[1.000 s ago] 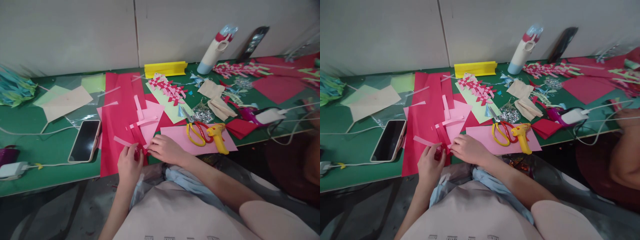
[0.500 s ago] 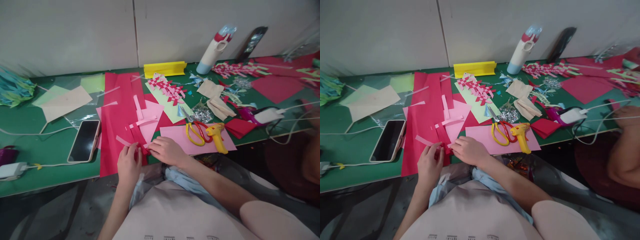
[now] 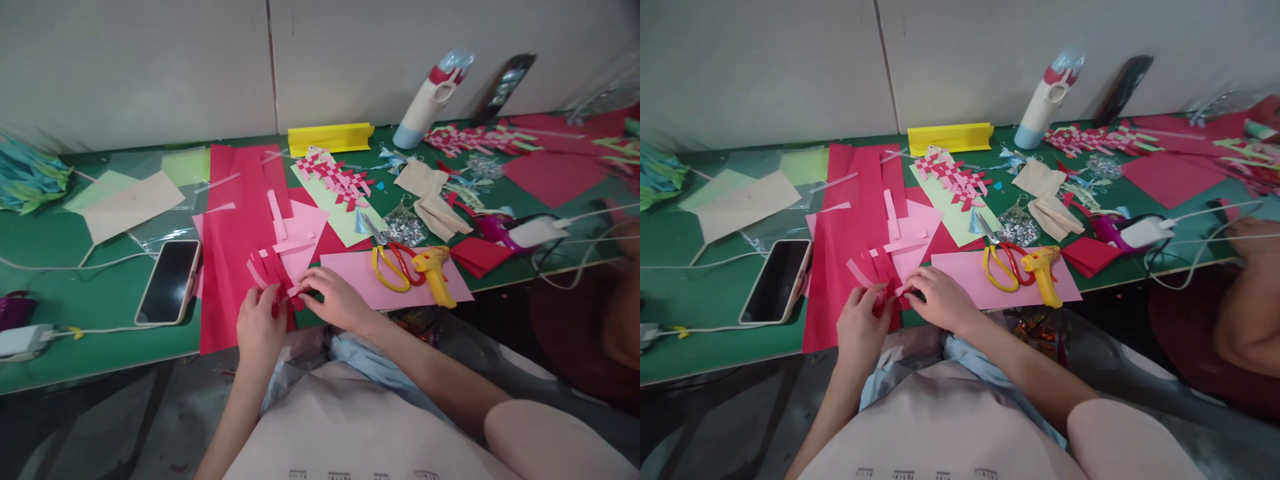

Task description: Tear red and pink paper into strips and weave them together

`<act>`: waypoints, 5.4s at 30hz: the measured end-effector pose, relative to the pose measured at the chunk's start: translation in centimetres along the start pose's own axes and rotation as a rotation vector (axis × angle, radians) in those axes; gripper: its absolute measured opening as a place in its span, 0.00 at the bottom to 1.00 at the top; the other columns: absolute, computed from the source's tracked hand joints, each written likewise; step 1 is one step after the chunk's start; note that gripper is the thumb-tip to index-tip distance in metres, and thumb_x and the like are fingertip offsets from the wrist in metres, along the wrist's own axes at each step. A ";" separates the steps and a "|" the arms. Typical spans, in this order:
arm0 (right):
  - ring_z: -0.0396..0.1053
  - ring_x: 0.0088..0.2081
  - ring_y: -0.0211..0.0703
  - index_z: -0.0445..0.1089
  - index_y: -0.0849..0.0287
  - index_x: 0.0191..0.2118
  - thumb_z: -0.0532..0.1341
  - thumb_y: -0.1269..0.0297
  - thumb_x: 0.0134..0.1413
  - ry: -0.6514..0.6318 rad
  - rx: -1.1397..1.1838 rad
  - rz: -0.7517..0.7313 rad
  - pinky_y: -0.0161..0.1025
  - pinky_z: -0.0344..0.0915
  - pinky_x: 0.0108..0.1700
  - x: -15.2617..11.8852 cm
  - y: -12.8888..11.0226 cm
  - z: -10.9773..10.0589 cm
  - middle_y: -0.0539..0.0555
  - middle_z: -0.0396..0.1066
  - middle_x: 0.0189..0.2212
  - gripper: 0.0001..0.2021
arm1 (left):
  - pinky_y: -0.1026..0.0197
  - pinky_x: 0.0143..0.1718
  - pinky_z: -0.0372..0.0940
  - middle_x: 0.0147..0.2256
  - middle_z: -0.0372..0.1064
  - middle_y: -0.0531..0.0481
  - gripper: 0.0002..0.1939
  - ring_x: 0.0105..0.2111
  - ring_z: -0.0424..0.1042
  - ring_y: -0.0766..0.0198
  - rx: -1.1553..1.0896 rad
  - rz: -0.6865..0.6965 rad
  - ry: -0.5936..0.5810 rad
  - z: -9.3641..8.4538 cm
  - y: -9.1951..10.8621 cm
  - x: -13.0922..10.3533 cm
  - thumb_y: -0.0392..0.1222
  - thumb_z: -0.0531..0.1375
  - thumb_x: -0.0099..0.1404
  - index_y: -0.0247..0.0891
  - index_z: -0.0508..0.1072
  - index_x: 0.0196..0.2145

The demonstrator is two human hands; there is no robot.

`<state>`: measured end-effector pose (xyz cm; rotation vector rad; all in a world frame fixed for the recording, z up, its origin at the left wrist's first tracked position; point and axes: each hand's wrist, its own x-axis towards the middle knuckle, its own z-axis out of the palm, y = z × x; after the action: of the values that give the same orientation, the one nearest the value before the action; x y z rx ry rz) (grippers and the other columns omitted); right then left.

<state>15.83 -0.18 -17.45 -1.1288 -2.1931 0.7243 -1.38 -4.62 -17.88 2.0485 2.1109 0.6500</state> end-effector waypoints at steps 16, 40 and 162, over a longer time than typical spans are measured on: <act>0.68 0.41 0.45 0.68 0.59 0.30 0.61 0.73 0.49 0.003 -0.055 -0.036 0.44 0.62 0.47 1.9 1.5 -1.2 0.56 0.74 0.37 0.03 | 0.60 0.30 0.60 0.35 0.67 0.45 0.12 0.33 0.69 0.57 -0.040 -0.020 0.009 -0.1 0.3 0.1 0.41 0.58 0.63 0.41 0.74 0.44; 0.72 0.35 0.41 0.65 0.58 0.35 0.58 0.63 0.54 0.034 0.359 0.285 0.38 0.66 0.39 3.6 3.1 -1.7 0.52 0.72 0.31 0.05 | 0.61 0.30 0.60 0.34 0.66 0.47 0.13 0.32 0.69 0.59 -0.050 -0.036 -0.001 -0.1 0.1 -0.1 0.42 0.58 0.63 0.39 0.73 0.45; 0.65 0.43 0.47 0.73 0.58 0.38 0.63 0.62 0.55 -0.048 -0.285 -0.041 0.44 0.64 0.46 -0.5 2.6 -1.3 0.55 0.67 0.36 0.07 | 0.53 0.43 0.62 0.39 0.70 0.41 0.13 0.38 0.65 0.52 0.118 0.070 0.131 -1.6 -2.4 -2.6 0.40 0.60 0.61 0.33 0.73 0.43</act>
<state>18.36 0.94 -18.42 -1.2087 -2.4077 0.4335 -4.05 -7.49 -17.87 2.2078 2.2067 0.7031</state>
